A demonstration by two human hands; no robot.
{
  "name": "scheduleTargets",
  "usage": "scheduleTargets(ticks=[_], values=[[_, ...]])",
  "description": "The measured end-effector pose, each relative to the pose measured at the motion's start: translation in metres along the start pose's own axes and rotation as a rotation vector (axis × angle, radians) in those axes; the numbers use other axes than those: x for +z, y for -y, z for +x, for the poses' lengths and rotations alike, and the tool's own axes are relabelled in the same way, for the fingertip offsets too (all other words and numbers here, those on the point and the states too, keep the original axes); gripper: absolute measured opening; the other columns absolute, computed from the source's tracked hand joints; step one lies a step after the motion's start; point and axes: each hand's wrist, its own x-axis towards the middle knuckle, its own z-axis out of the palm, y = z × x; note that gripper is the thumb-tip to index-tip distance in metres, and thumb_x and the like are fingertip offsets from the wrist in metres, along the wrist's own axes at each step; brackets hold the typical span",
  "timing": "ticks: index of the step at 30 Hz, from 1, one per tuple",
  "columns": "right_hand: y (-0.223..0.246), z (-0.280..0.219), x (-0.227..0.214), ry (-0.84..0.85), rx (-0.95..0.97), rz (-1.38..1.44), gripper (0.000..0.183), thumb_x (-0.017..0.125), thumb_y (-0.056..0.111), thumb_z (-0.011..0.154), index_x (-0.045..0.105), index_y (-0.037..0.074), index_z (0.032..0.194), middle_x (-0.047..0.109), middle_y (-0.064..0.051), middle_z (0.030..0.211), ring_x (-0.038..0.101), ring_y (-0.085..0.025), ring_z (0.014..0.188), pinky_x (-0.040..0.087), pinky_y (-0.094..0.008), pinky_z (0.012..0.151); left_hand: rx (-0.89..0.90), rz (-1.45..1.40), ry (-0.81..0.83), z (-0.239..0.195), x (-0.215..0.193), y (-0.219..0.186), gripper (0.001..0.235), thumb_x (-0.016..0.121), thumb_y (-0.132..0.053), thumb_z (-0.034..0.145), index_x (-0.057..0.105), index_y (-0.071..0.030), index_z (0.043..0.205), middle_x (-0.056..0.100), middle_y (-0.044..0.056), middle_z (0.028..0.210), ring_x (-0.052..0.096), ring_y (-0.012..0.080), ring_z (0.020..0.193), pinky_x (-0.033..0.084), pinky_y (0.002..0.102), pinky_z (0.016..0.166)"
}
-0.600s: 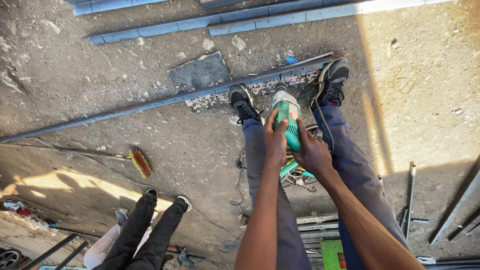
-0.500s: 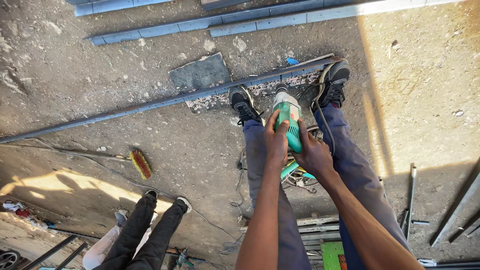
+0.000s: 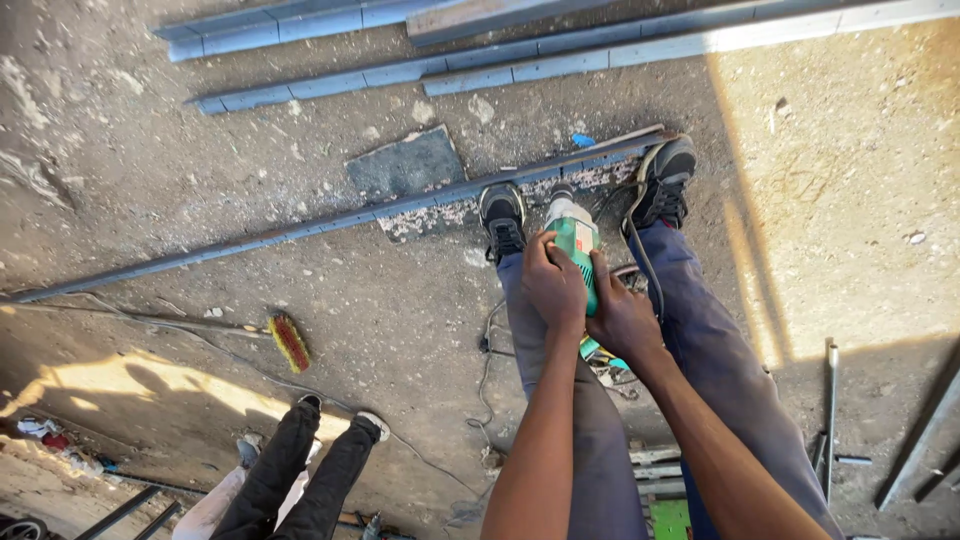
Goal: Drill holes into a metal angle bar using a power drill
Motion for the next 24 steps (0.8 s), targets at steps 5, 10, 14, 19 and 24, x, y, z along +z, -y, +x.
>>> scheduleTargets(ticks=[5,10,14,19,24], values=[[-0.008,0.012,0.01,0.084,0.056,-0.041,0.113,0.066,0.032,0.075,0.004,0.02,0.169,0.063,-0.021,0.13,0.072,-0.054,0.088,0.058,-0.067,0.076,0.098,0.068,-0.102,0.01,0.009,-0.004,0.023,0.055,-0.014,0.099,0.072,-0.03,0.096,0.077,-0.008,0.095,0.076,0.0217,0.08,0.06,0.038,0.067],[0.012,0.017,-0.014,0.112,0.007,-0.05,0.107,0.062,0.027,0.078,0.005,0.013,0.168,0.063,-0.023,0.127,0.072,-0.055,0.087,0.06,-0.064,0.076,0.192,0.143,-0.067,0.024,0.002,-0.002,0.02,0.052,-0.011,0.096,0.061,-0.028,0.088,0.072,-0.01,0.094,0.074,0.0264,0.076,0.06,0.042,0.064],[0.001,0.005,0.008,0.084,-0.068,-0.182,0.082,0.06,0.028,0.079,0.03,0.009,0.153,0.063,-0.017,0.113,0.072,-0.05,0.074,0.059,-0.06,0.065,0.674,0.52,0.101,0.028,-0.001,0.015,0.006,0.056,-0.03,0.088,0.059,-0.025,0.091,0.06,-0.004,0.095,0.072,0.0291,0.069,0.061,0.046,0.054],[-0.015,0.017,0.024,0.074,-0.15,-0.266,0.045,0.058,0.022,0.082,0.055,0.007,0.125,0.061,-0.009,0.101,0.073,-0.042,0.063,0.06,-0.052,0.052,1.049,0.592,0.375,0.049,0.004,0.016,0.019,0.058,-0.034,0.086,0.062,-0.019,0.097,0.054,0.005,0.1,0.067,0.0413,0.1,0.063,0.055,0.051],[-0.015,0.016,0.028,-0.303,-0.272,-0.475,0.046,0.061,0.02,0.078,0.064,0.006,0.122,0.059,-0.001,0.077,0.069,-0.028,0.047,0.054,-0.041,0.04,1.054,0.37,0.301,0.044,-0.03,-0.011,0.009,0.059,-0.035,0.091,0.068,-0.031,0.091,0.063,-0.007,0.095,0.071,0.0232,0.108,0.064,0.039,0.062]])
